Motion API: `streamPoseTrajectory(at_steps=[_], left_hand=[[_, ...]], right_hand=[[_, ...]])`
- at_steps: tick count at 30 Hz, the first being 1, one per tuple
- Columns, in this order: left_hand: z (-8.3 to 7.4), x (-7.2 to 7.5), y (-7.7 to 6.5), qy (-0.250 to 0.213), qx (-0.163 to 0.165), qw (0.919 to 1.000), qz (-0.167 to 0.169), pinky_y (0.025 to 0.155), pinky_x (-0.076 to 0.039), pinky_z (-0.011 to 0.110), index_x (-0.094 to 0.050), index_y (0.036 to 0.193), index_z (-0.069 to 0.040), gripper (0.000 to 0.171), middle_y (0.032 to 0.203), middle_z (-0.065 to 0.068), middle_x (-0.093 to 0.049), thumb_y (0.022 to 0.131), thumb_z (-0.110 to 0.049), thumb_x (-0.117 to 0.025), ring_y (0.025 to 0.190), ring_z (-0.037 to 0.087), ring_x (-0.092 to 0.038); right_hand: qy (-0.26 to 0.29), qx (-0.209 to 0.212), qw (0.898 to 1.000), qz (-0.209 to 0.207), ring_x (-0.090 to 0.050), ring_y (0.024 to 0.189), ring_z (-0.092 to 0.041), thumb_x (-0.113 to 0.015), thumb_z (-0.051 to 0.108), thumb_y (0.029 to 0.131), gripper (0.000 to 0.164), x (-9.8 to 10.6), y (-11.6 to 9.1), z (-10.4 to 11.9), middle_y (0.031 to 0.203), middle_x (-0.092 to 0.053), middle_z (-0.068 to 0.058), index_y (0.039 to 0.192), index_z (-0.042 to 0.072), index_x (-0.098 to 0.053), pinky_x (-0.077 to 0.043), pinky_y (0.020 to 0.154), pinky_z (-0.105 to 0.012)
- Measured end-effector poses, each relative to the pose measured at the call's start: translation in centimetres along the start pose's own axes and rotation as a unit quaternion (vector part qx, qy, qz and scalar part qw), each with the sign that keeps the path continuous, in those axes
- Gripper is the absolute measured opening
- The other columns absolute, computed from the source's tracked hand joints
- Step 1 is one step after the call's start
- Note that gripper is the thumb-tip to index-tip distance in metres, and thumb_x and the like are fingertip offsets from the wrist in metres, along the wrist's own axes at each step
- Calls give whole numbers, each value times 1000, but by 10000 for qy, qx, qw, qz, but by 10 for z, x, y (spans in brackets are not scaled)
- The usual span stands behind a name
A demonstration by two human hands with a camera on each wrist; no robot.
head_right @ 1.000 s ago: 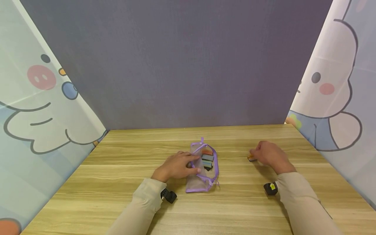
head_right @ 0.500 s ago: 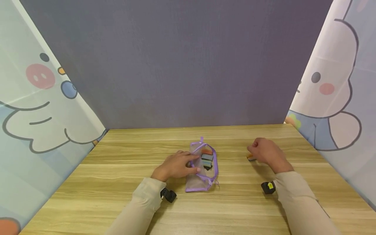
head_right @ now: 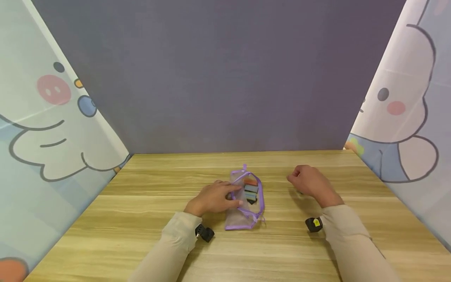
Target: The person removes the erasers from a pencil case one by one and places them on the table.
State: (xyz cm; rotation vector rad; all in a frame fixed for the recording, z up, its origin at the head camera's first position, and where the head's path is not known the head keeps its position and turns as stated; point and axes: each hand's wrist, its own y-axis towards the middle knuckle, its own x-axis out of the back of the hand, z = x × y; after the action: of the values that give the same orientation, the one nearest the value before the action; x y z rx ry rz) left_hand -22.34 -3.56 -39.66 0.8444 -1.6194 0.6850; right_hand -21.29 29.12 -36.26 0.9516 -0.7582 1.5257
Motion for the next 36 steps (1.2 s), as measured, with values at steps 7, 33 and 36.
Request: streamPoseTrajectory(at_steps=[7,33,36], left_hand=[[0,0,1,-21,-19,10000,-26,98,-44,54,-46,151,-36,69,148,-6,-51,92,-71,-52,127,24,-50],[2,1,0,-139,41,9998,-138,100,-43,54,-49,149,-35,69,145,-6,-55,90,-69,-57,125,22,-52],[2,0,1,-116,41,9998,-145,99,-43,53,-49,150,-36,70,145,-7,-55,90,-70,-57,124,21,-52]], right_hand=[[192,86,9998,75,-55,69,-18,-52,35,101,36,-4,5,10,84,-64,-5,102,2,-66,-46,66,-39],[870,153,9940,652,-68,90,-27,-55,35,104,40,0,17,45,100,-67,-16,116,-2,-61,-54,74,-41],[857,195,9935,720,-66,87,-26,-54,34,104,40,0,18,46,99,-67,-15,117,-2,-61,-51,71,-39]])
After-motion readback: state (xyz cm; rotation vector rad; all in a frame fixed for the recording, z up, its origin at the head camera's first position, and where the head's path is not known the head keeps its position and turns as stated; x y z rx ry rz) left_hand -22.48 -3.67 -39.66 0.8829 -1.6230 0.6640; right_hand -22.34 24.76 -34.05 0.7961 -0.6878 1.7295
